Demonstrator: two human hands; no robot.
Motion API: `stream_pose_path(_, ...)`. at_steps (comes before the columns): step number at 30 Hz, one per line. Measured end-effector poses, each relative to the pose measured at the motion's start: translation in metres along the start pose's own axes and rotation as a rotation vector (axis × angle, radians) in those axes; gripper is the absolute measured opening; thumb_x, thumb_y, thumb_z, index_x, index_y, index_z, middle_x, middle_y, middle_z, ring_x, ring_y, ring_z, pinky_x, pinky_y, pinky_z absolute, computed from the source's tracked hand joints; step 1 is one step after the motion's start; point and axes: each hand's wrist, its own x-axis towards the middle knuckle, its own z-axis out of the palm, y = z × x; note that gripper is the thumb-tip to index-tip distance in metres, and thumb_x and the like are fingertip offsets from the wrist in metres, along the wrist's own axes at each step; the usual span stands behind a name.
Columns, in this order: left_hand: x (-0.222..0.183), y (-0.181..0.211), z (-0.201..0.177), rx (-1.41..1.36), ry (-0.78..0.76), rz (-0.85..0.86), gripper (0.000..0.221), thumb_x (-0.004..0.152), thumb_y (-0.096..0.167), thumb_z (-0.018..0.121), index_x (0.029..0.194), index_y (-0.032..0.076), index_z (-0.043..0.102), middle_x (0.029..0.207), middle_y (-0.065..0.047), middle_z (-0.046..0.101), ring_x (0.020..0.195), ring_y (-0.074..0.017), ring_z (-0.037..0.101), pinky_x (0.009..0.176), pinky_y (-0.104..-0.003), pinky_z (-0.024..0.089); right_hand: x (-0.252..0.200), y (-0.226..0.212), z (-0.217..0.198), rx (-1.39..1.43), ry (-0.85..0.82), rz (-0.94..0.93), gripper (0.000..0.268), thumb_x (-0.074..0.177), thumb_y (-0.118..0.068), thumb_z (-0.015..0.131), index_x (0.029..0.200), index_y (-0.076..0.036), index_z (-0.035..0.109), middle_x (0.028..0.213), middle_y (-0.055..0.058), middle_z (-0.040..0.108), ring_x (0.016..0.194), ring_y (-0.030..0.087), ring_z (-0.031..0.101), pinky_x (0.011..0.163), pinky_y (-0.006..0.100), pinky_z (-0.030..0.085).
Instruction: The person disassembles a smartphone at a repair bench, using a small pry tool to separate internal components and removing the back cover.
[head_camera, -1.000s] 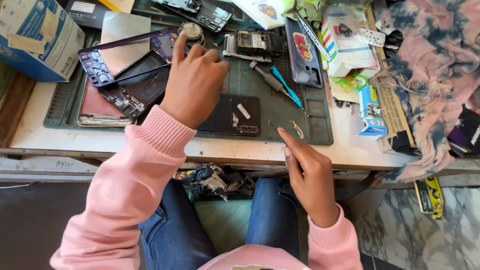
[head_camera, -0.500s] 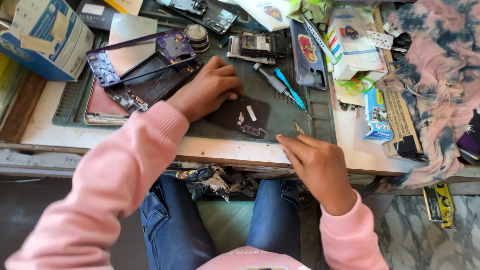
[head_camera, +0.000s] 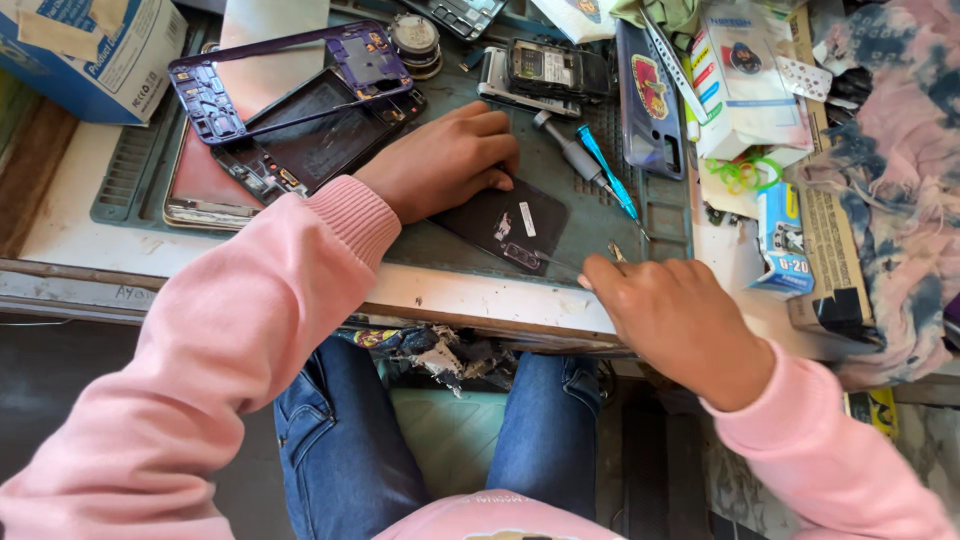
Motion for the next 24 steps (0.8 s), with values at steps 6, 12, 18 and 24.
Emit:
stream_pose_path(6,0.0,0.001,0.003,0.01,0.041,0.001,0.014,0.092,0.019,0.072,0.093,0.006,0.065,0.099,-0.008,0.062,0.103,-0.0327,0.059,0.09,-0.042,0.05,0.006,0.005,0.003,-0.053,-0.065,-0.043,0.01,0.093,-0.011,0.06,0.084,-0.012,0.056,0.05,0.012,0.06,0.049,0.032,0.067,0.045,0.044,0.05)
stream_pose_path(12,-0.002,0.001,0.002,0.008,0.039,-0.039,0.016,0.092,0.019,0.074,0.095,0.005,0.066,0.098,-0.01,0.062,0.101,-0.0335,0.058,0.087,-0.044,0.049,0.003,0.005,0.0,-0.019,-0.055,-0.056,0.005,0.087,-0.009,0.061,0.087,-0.013,0.058,0.051,0.013,0.061,0.05,0.033,0.067,0.045,0.046,0.05)
stream_pose_path(18,-0.002,-0.003,0.008,-0.003,0.051,-0.021,0.013,0.09,0.016,0.074,0.093,0.006,0.066,0.098,-0.009,0.062,0.101,-0.0334,0.058,0.088,-0.043,0.049,0.009,0.001,0.006,-0.052,-0.021,-0.087,0.005,0.09,-0.008,0.06,0.092,-0.011,0.056,0.057,0.013,0.061,0.054,0.034,0.066,0.048,0.046,0.05)
stream_pose_path(24,0.0,-0.003,0.008,0.051,0.083,0.042,0.015,0.09,0.018,0.074,0.091,0.006,0.064,0.097,-0.009,0.062,0.1,-0.0332,0.058,0.089,-0.043,0.049,0.001,0.007,-0.008,-0.001,-0.156,-0.037,0.008,0.086,-0.012,0.062,0.093,-0.012,0.059,0.051,0.013,0.06,0.05,0.035,0.066,0.046,0.048,0.05)
